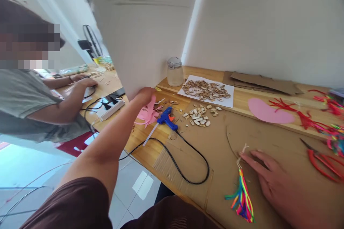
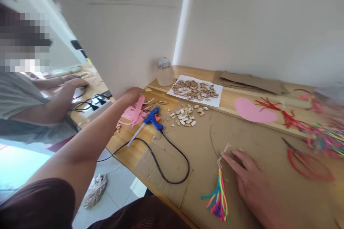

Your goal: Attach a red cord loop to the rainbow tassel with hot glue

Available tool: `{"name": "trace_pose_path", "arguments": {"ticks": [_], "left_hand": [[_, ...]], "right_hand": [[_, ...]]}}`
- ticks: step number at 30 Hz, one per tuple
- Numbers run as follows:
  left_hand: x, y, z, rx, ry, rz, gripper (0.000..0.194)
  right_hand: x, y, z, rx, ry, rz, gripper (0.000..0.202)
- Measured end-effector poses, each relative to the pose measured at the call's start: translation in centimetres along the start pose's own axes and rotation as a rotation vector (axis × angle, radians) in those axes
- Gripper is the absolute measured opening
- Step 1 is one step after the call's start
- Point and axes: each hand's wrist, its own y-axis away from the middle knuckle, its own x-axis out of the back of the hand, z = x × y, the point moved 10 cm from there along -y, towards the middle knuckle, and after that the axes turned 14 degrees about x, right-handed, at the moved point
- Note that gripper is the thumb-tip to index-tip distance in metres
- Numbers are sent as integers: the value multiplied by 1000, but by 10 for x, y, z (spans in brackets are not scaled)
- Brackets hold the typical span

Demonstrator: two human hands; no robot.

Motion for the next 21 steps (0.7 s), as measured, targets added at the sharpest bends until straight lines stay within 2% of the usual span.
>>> {"name": "trace_pose_path", "arguments": {"ticks": [2,5,6,8,11,13,15,18,21], "left_hand": [[9,14,15,-58,32,93,49],[19,46,49,-164,103,197,49],[24,64,69,-275,174,237,46],[24,105,106,-465,306,245,41],[3,172,163,-721,410,100,34],[-19,219,202,-938,420,-38,37],[-35,254,230,-1082,405,-108,43],[-53,282,258,-1139,370,-194,47],[-64,303,271,-1150,335,-277,39]], "right_hand": [[1,-3,-6,20,-2,-33,59],[6,-8,-12,18,-23,-54,63],[8,-9,-13,10,-33,-60,65],[12,-10,-13,-17,-61,-73,67],[20,-10,-17,-25,-100,-78,64],[25,-8,-20,-19,-133,-76,62],[31,-6,-22,-24,-175,-54,59],[38,-2,-14,-110,-233,11,52],[38,0,-7,-171,-252,62,45]]}}
